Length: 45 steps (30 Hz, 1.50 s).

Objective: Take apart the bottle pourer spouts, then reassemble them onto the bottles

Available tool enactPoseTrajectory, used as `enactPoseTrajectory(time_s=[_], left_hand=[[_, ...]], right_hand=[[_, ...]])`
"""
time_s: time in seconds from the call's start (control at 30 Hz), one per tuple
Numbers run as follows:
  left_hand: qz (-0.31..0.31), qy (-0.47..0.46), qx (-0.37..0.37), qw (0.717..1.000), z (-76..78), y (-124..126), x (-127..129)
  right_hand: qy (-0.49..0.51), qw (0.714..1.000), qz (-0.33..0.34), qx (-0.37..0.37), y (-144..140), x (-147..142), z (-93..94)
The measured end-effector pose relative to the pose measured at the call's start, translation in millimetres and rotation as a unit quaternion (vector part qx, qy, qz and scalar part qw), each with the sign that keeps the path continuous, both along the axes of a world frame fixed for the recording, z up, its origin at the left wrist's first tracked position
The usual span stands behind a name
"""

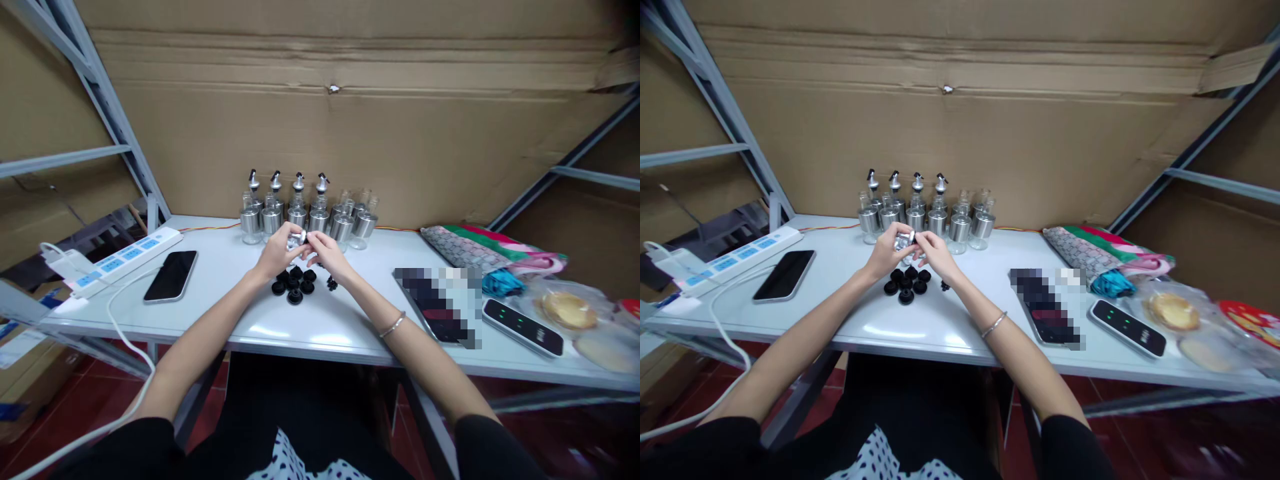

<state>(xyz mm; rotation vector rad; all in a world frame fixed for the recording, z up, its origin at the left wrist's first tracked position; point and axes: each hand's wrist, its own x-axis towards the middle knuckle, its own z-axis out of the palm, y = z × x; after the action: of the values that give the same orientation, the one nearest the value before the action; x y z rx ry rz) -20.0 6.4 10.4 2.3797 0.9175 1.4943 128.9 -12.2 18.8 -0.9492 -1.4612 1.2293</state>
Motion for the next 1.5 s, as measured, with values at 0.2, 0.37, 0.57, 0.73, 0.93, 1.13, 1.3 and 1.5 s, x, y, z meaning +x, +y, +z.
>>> enactPoseTrajectory(time_s=[0.2,0.37,0.57,0.73,0.93,1.13,1.3,1.5], left_hand=[[0.005,0.041,0.027,0.999,-4.2,5,-3],[-0.037,0.144,0.059,0.987,-1.4,-2,2],[0.033,0.201,0.042,0.978,-0.9,-10,8],[0.089,0.247,0.051,0.963,-4.0,-11,12],[0.119,0.296,0.058,0.946,-6.8,-10,12],[0.143,0.309,0.065,0.938,-11.3,-10,13],[0.144,0.322,0.056,0.934,-12.9,-10,15],[0.147,0.32,0.043,0.935,-10.5,-10,15]], right_hand=[[-0.053,0.994,-0.073,0.062,8,-13,-6.7],[-0.157,0.967,-0.142,0.14,6,3,-12.7],[-0.207,0.951,-0.181,0.141,-1,4,-4.0],[-0.245,0.94,-0.178,0.158,0,4,-6.3],[-0.245,0.939,-0.172,0.167,1,7,-9.9],[-0.248,0.937,-0.185,0.159,1,5,-10.6],[-0.257,0.936,-0.184,0.156,1,5,-12.3],[-0.254,0.939,-0.167,0.16,-2,2,-12.5]])
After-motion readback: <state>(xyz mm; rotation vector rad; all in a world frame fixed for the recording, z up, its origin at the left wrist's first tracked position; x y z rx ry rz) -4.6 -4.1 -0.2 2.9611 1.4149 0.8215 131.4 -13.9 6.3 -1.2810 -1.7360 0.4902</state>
